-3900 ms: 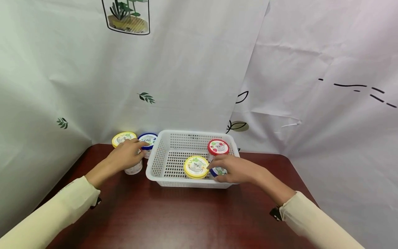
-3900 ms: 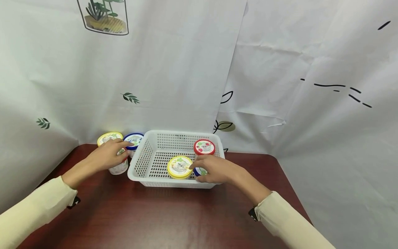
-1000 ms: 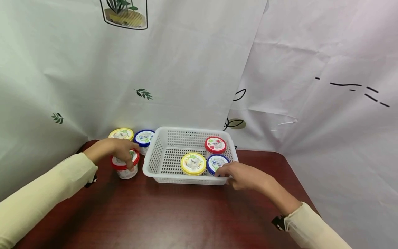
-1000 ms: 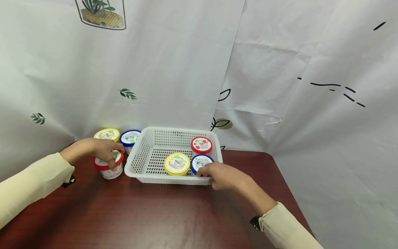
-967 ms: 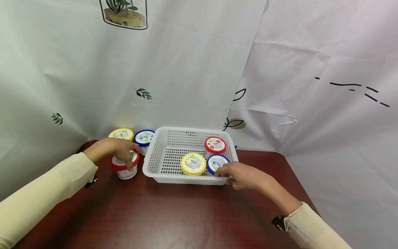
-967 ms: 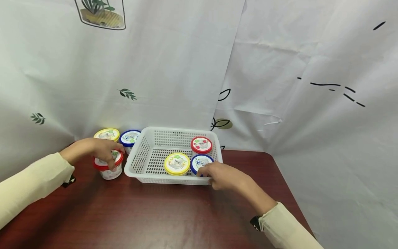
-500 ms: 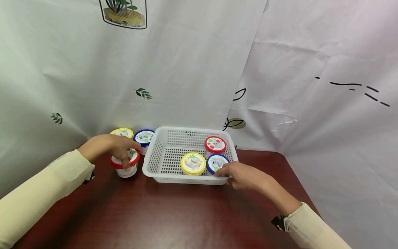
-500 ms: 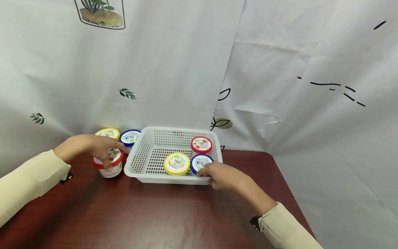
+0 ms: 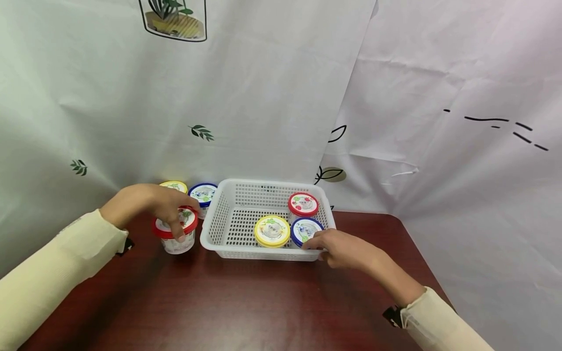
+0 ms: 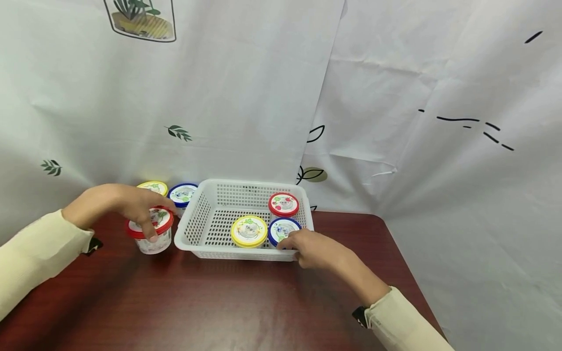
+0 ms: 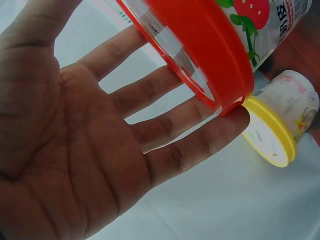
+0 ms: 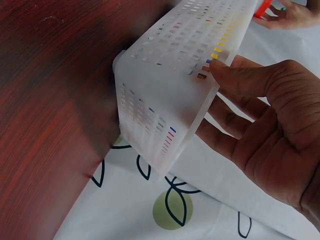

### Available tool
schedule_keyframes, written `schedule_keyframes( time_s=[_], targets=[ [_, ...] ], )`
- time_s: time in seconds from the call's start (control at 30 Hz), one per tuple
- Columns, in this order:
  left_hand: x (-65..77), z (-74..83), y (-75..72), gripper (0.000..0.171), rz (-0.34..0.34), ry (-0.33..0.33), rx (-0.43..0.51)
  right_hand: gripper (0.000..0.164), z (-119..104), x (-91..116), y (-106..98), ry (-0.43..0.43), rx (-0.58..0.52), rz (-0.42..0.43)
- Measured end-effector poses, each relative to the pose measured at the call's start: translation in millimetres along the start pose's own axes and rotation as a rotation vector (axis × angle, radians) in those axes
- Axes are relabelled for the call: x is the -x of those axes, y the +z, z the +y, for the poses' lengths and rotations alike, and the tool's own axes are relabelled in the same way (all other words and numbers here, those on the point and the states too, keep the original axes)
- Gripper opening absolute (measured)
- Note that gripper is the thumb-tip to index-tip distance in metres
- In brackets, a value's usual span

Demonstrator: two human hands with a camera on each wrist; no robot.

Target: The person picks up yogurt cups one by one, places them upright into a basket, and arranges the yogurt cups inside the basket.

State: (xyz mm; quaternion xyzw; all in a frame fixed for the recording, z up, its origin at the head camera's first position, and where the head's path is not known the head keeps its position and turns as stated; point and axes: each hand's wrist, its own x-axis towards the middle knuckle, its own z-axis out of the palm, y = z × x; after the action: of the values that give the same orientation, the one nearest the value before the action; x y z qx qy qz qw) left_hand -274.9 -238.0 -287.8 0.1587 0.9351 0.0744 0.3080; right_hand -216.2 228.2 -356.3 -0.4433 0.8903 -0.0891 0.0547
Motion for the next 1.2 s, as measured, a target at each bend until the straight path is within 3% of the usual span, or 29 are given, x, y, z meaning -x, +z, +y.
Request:
schedule_keyframes(
  time_s=[0.2, 0.5, 0.8, 1.0, 1.2],
  targets=[
    [12.8, 4.8, -5.5, 0.092, 0.054, 0.021, -0.013, 0.052, -1, 0, 0, -0.003, 0.003, 0.004],
    [26.4, 7.4, -19.0, 0.106, 0.125, 0.016, 0.003, 0.051, -2, 0, 0, 0.000, 0.010, 0.007],
    [30.3, 16.8, -26.0, 0.105, 0.137, 0.057, 0.003, 0.050, -3, 1, -1, 0.024, 0.004, -0.002],
    [30.9, 27.3, -31.3, 0.104, 0.129, 0.068, 0.022, 0.052, -3, 0, -3, -0.010, 0.007, 0.003],
    [31.4, 38.5, -37.6, 0.098, 0.139, 0.082, -0.014, 0.051, -4, 0, -3, -0.004, 0.005, 0.007]
  ],
)
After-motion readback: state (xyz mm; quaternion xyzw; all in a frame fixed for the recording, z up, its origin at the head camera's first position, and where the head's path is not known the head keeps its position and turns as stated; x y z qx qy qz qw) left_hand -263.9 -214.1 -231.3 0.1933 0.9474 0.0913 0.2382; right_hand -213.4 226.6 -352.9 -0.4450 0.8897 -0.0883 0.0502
